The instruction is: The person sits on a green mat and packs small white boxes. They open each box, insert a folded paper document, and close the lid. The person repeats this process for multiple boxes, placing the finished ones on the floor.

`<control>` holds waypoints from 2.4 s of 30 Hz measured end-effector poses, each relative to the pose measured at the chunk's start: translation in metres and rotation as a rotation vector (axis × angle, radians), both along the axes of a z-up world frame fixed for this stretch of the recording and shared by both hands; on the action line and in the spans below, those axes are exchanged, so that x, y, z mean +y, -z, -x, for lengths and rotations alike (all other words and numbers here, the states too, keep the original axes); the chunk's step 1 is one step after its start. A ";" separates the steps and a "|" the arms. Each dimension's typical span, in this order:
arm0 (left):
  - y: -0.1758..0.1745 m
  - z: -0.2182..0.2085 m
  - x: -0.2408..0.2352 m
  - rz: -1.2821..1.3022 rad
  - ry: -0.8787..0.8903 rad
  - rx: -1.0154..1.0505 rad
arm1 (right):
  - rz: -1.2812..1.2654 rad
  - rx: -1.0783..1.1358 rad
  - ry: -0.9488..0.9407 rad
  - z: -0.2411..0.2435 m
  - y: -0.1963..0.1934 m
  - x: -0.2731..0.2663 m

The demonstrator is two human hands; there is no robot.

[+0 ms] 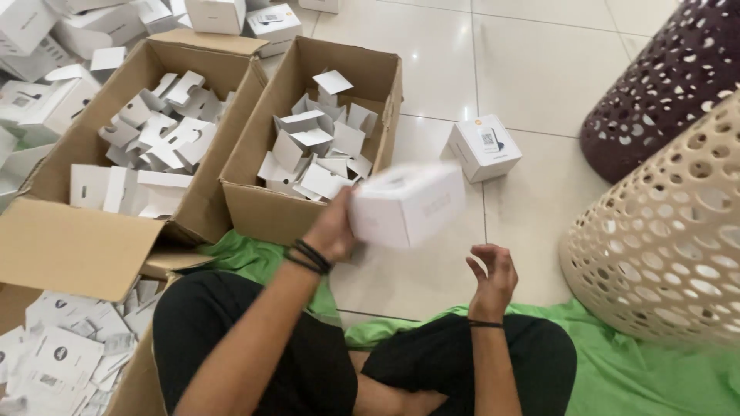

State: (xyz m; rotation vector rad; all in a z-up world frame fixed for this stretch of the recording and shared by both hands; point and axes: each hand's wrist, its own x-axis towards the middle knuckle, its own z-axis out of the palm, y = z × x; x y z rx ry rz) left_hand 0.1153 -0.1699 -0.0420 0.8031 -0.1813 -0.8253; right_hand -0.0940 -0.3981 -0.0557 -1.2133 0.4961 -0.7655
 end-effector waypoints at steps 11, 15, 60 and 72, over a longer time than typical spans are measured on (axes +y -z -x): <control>-0.233 -0.134 0.048 0.017 -0.411 -0.675 | -0.184 0.079 -0.192 -0.052 0.001 -0.005; -0.187 -0.098 -0.034 -0.436 -0.199 -0.731 | -0.036 0.138 -0.307 -0.066 -0.022 -0.027; 0.084 0.113 -0.034 -1.049 -0.491 -1.176 | 0.466 0.833 -0.558 -0.069 0.104 -0.041; 0.114 0.103 -0.003 -0.633 -0.188 -0.193 | 0.197 0.548 -0.510 -0.016 0.067 0.033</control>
